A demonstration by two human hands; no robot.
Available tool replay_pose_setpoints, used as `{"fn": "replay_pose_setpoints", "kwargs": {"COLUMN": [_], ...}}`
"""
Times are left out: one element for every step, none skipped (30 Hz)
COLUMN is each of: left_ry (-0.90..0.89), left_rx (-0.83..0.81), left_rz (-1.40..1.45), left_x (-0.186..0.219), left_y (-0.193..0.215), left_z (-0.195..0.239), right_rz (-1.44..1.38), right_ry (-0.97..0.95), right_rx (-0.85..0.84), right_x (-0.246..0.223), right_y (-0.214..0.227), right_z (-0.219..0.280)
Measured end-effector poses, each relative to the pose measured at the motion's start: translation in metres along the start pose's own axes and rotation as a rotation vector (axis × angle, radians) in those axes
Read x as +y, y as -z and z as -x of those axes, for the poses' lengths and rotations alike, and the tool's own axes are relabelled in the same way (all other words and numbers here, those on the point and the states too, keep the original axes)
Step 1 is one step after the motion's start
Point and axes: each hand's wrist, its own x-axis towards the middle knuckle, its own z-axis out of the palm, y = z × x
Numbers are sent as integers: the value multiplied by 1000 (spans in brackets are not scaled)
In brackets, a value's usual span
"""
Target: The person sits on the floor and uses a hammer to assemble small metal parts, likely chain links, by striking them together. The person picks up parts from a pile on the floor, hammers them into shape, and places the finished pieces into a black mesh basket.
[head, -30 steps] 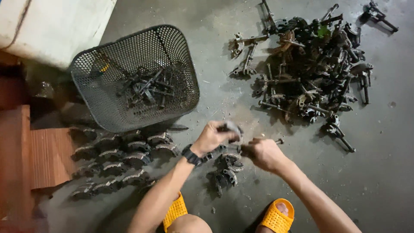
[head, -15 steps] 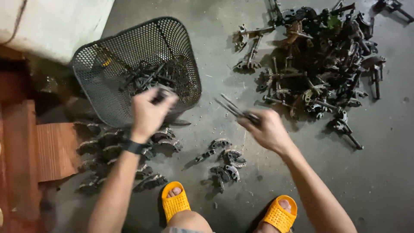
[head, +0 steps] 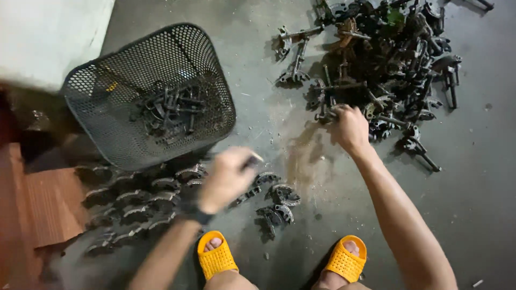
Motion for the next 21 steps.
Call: {"fn": "replay_pose_setpoints", "kwargs": {"left_ry": [-1, 57, 116, 117, 77, 40, 45, 22, 0, 0, 28, 57, 59, 76, 94, 92, 78, 63, 62, 147, 232], "left_rx": [2, -190, -381, -376, -370, -365, -361, -354, -347, -338, -452, -568, -562, -513, -465, -462, -308, -155, -153, -82, -13], "left_rz": [4, -28, -61, -61, -102, -142, -143, -119, -96, -99, -71, -41, -41, -70, -99, -100, -31, 42, 45, 100, 156], "left_x": [-15, -31, -46, -51, -56, -60, -61, -62, -62, -54, -47, -39, -41, -45, -48, -59, -69, -79, -81, -83, -84], "left_y": [-36, -72, -107, -126, -144, -162, -166, -169, -172, -163, -155, -148, -144, -139, -135, -135, -136, -137, -137, -136, -136], "left_z": [10, 19, 28, 38, 49, 61, 67, 74, 80, 77, 75, 74, 65, 57, 48, 36, 23, 12, 0, -16, -32], "right_rz": [4, 63, 122, 122, 204, 285, 283, 337, 390, 391, 412, 432, 433, 375, 316, 317, 104, -107, -103, -419, -734], "right_ry": [1, 6, 11, 17, 32, 48, 54, 74, 93, 100, 137, 172, 179, 201, 223, 224, 202, 177, 179, 47, -87], "right_rx": [0, -3, -5, -4, -17, -33, -34, -81, -127, -121, -159, -200, -198, -146, -93, -91, 34, 154, 154, 194, 231], "right_x": [11, 21, 31, 34, 37, 40, 38, 36, 33, 29, 25, 21, 31, 40, 49, 38, 28, 18, 4, -10, -22], "right_y": [-10, -21, -31, -39, -47, -55, -59, -63, -66, -61, -57, -53, -56, -61, -66, -51, -36, -19, -8, 4, 17], "right_z": [9, 16, 22, 22, 21, 22, 22, 23, 24, 24, 25, 28, 29, 32, 35, 35, 34, 35, 36, 35, 33]}}
